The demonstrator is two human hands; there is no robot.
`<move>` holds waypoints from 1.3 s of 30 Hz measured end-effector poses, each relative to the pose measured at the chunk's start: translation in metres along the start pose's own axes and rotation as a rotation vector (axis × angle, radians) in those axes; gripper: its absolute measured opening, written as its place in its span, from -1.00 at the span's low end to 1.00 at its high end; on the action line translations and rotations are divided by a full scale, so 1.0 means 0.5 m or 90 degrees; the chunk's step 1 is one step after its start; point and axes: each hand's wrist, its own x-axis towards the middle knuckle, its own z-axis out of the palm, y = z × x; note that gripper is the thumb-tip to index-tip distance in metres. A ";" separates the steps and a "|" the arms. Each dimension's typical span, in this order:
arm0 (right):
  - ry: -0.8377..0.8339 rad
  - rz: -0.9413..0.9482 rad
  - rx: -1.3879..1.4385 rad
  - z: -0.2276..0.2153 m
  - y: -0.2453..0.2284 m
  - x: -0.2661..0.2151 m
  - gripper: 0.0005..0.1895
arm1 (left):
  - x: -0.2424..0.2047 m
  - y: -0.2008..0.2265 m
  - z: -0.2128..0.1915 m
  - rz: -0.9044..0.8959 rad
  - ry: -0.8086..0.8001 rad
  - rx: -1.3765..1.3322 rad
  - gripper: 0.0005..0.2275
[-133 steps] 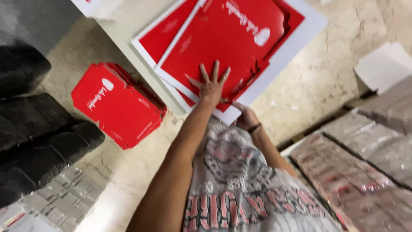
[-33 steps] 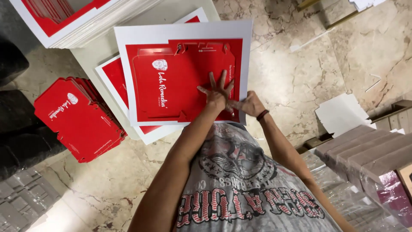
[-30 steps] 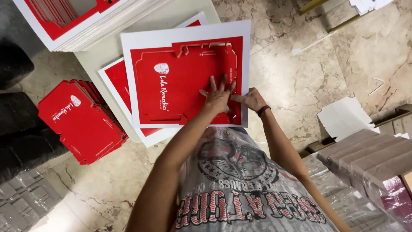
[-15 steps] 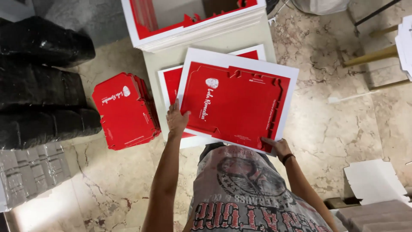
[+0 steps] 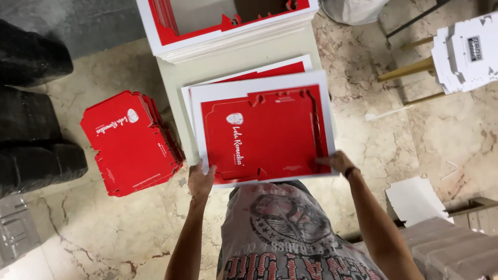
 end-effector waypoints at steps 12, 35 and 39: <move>0.070 -0.015 -0.425 -0.027 -0.177 0.082 0.22 | -0.072 0.513 0.195 0.451 -0.147 0.187 -0.15; -0.167 -0.030 0.151 -0.054 -0.043 0.095 -0.27 | -0.060 0.650 0.251 0.331 -0.348 0.338 -0.20; -0.165 -0.001 0.421 -0.011 -0.010 0.025 -0.32 | -0.064 0.638 0.193 0.425 -0.276 0.434 -0.17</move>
